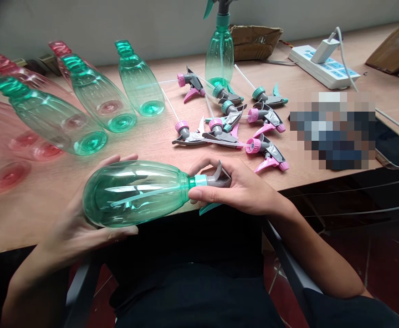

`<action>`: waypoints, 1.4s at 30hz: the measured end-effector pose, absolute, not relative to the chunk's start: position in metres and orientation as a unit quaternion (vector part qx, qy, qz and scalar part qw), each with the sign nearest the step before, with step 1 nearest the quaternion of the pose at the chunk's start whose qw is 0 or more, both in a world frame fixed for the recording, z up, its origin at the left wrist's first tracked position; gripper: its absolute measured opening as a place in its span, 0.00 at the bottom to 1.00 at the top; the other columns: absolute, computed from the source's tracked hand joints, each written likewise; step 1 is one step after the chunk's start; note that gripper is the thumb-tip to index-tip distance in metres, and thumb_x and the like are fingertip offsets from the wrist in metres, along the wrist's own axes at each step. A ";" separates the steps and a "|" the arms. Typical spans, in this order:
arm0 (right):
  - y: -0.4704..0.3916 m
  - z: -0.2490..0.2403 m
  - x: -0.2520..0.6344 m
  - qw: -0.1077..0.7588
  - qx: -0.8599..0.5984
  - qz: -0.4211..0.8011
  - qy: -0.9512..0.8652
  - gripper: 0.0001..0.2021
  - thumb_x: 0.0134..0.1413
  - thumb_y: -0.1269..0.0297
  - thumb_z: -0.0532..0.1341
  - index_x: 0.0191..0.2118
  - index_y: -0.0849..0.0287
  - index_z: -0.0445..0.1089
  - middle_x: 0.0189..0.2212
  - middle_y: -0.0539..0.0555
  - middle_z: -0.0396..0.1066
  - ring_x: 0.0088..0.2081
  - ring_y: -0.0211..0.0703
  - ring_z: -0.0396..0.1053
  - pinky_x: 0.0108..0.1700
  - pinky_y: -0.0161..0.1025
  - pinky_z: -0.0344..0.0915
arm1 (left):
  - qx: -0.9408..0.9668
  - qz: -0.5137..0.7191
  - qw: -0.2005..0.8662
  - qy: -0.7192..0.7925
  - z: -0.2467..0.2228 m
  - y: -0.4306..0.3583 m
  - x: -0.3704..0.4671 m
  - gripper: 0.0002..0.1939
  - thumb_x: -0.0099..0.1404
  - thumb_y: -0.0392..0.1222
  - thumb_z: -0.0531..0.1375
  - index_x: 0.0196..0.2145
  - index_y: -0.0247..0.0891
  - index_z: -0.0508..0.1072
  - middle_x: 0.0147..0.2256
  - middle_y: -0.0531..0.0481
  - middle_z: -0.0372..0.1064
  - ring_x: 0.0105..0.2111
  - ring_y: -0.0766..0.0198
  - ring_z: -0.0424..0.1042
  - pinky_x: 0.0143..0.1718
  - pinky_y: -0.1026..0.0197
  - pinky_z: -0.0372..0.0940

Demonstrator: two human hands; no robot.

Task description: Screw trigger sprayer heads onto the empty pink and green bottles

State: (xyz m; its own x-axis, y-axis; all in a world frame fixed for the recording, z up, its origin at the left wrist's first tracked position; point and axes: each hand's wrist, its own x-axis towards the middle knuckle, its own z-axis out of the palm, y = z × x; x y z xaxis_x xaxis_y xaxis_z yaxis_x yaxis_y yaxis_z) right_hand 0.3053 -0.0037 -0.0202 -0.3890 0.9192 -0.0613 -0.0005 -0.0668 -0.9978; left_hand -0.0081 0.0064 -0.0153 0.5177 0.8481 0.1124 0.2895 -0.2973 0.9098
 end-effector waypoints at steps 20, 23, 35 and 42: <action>-0.003 -0.021 0.306 0.347 -0.409 0.588 -0.605 0.16 0.56 0.59 0.75 0.47 0.55 0.75 0.32 0.52 0.82 0.32 0.46 0.82 0.28 0.31 0.72 | 0.744 0.251 0.470 0.403 -0.013 0.005 -0.015 0.54 0.59 0.54 0.73 0.74 0.55 0.47 0.74 0.43 0.50 0.71 0.35 0.56 0.70 0.34 0.55; -0.002 -0.021 0.306 0.352 -0.397 0.598 -0.601 0.14 0.59 0.56 0.73 0.47 0.56 0.76 0.35 0.52 0.81 0.35 0.46 0.82 0.34 0.33 0.76 | 0.756 0.250 0.441 0.415 -0.013 0.005 -0.016 0.54 0.57 0.51 0.76 0.72 0.54 0.52 0.72 0.42 0.55 0.68 0.36 0.61 0.71 0.35 0.54; -0.002 -0.017 0.304 0.362 -0.371 0.662 -0.541 0.15 0.69 0.50 0.62 0.45 0.58 0.73 0.29 0.50 0.79 0.31 0.42 0.81 0.35 0.32 0.77 | 0.777 0.290 0.395 0.396 -0.017 0.004 -0.012 0.53 0.51 0.50 0.78 0.68 0.59 0.57 0.66 0.46 0.62 0.65 0.42 0.66 0.69 0.39 0.61; 0.002 -0.021 0.302 0.374 -0.374 0.655 -0.540 0.15 0.70 0.51 0.61 0.46 0.58 0.73 0.26 0.49 0.79 0.27 0.41 0.80 0.32 0.33 0.76 | 0.783 0.290 0.388 0.390 -0.013 0.002 -0.007 0.52 0.54 0.48 0.78 0.69 0.59 0.55 0.67 0.46 0.61 0.66 0.43 0.64 0.69 0.41 0.60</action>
State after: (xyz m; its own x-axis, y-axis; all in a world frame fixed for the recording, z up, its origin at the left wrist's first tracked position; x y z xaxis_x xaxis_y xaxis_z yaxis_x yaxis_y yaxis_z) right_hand 0.3018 0.0017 -0.0205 -0.4413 0.8932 -0.0864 -0.0867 -0.1383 -0.9866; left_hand -0.0068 0.0019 -0.0133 0.5272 0.8360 0.1520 0.3850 -0.3945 0.8344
